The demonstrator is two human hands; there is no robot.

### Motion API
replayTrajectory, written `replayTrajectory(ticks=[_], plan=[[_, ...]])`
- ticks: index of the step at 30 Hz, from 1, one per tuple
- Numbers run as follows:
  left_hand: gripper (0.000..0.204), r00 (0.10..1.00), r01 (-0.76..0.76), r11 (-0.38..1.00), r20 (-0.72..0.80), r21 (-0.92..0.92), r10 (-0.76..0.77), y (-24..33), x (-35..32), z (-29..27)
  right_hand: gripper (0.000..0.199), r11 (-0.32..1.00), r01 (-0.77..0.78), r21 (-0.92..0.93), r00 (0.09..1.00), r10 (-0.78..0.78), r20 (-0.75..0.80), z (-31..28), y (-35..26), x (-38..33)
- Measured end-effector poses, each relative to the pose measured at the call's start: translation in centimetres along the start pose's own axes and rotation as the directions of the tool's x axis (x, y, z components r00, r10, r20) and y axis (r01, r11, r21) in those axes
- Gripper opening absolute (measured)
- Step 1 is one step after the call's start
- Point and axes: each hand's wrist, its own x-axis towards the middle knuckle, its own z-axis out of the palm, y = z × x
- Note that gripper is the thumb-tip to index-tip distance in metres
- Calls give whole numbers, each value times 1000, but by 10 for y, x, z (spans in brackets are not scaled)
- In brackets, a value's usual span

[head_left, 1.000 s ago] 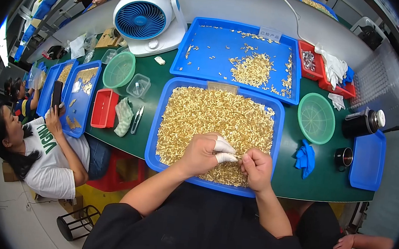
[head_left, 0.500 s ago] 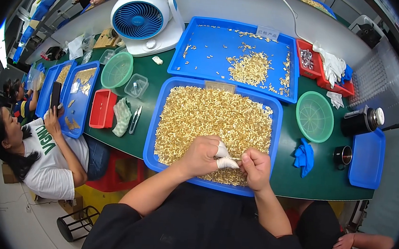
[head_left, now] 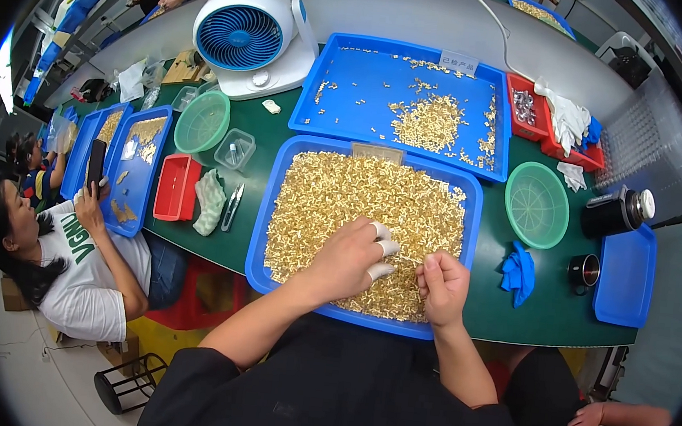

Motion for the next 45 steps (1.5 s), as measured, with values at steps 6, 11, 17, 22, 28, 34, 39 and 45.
replayTrajectory(ticks=[6,11,17,22,28,34,39,45], plan=[[9,971,171,880,-76,-443,-227,9,0,-4,24,1000,-13,22,1000,13,-6,-1,2,-1],[9,972,146,882,-100,-449,-212,8,-1,-3,22,1000,-3,25,1000,3,6,-1,3,0],[7,979,149,885,-60,-441,-195,10,-1,-2,18,999,39,30,999,-39,6,1,1,1],[10,948,310,682,162,-662,-273,4,-4,0,19,997,36,-70,997,-31,67,0,-2,1],[15,863,471,294,367,-831,-347,-2,-5,4,18,1000,-15,-5,985,15,170,-4,0,0],[10,868,455,268,355,-849,-348,-1,-8,2,22,995,-71,68,987,60,147,-4,2,0],[9,876,413,274,296,-869,-382,0,-10,-1,26,986,-38,164,977,3,213,-5,4,0],[12,889,379,341,236,-860,-394,1,-13,1,26,986,-81,146,962,39,269,-7,6,1]])
